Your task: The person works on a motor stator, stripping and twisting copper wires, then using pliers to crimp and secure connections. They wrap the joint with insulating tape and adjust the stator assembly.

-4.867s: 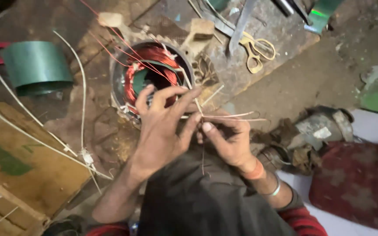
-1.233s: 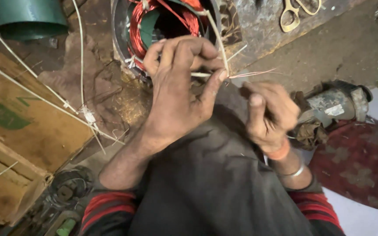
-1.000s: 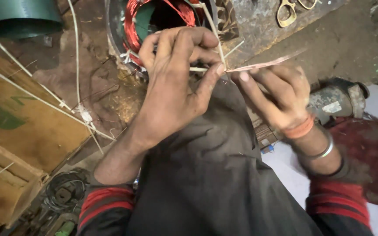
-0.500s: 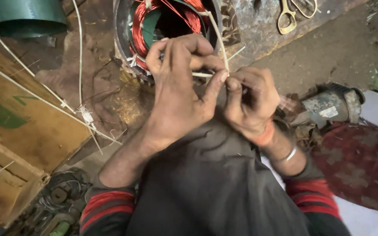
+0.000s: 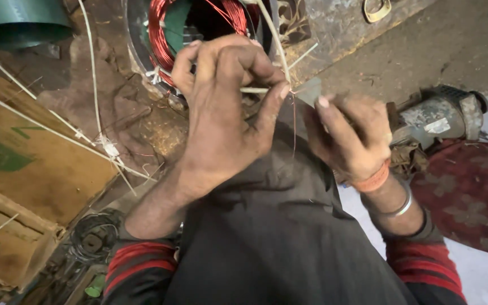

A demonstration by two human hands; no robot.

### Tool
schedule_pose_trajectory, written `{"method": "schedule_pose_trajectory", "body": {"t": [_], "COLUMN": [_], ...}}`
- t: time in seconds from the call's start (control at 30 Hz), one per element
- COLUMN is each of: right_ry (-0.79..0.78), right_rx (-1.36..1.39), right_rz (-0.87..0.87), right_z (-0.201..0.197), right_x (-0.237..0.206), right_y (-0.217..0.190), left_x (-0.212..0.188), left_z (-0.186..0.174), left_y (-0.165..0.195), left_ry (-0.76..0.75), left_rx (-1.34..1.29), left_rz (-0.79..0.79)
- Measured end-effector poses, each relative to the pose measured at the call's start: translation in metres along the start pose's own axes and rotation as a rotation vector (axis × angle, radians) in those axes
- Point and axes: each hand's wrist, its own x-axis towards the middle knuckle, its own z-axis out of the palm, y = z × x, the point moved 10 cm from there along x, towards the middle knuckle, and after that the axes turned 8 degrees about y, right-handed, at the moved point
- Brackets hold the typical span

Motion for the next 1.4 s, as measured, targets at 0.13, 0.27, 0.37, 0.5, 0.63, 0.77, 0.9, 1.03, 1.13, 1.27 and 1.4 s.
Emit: {"method": "schedule_pose_trajectory", "body": {"t": [0.13, 0.27, 0.37, 0.5, 0.63, 0.77, 0.9, 1.03, 1.13, 1.27, 1.4], "right_ry": [-0.005, 0.002, 0.015, 0.075, 0.129, 0.106, 0.047, 0.028, -0.006, -0.018, 0.012], "right_rx": [-0.091, -0.039, 0.011, 0.017, 0.35, 0.815, 0.976, 0.192, -0.061, -0.146, -0.043], "right_rz": [-0.225, -0.298, -0.302, -0.18, 0.294, 0.988, 1.296, 0.243, -0.156, -0.356, -0.383], "right_z": [0.009, 0.018, 0.02, 0.028, 0.039, 0.064, 0.06, -0.008, -0.01, 0.009, 0.008], "right_x": [0.003, 0.003, 0.001, -0.002, -0.011, -0.052, -0.07, 0.0, 0.01, 0.018, 0.014], "right_y": [-0.002, 0.001, 0.005, 0.007, 0.023, 0.038, 0.048, 0.022, -0.003, -0.005, -0.005], "left_x": [0.002, 0.006, 0.005, 0.001, -0.003, -0.003, -0.003, 0.001, 0.003, 0.005, 0.005], "left_z": [0.0, -0.001, 0.002, 0.004, 0.006, 0.007, 0.005, 0.005, 0.005, 0.004, 0.004], "left_y": [0.002, 0.008, 0.009, 0.006, 0.005, 0.004, 0.003, 0.008, 0.011, 0.008, 0.007], "left_ry": [-0.023, -0.052, -0.067, -0.019, 0.04, 0.052, -0.008, -0.07, -0.083, -0.061, -0.053], "left_rx": [-0.01, 0.024, 0.044, 0.027, 0.035, 0.04, 0.023, 0.02, 0.031, -0.001, -0.009], "left_rz": [-0.003, 0.028, 0.028, 0.034, 0.06, 0.052, 0.006, 0.045, 0.067, 0.024, 0.024]}}
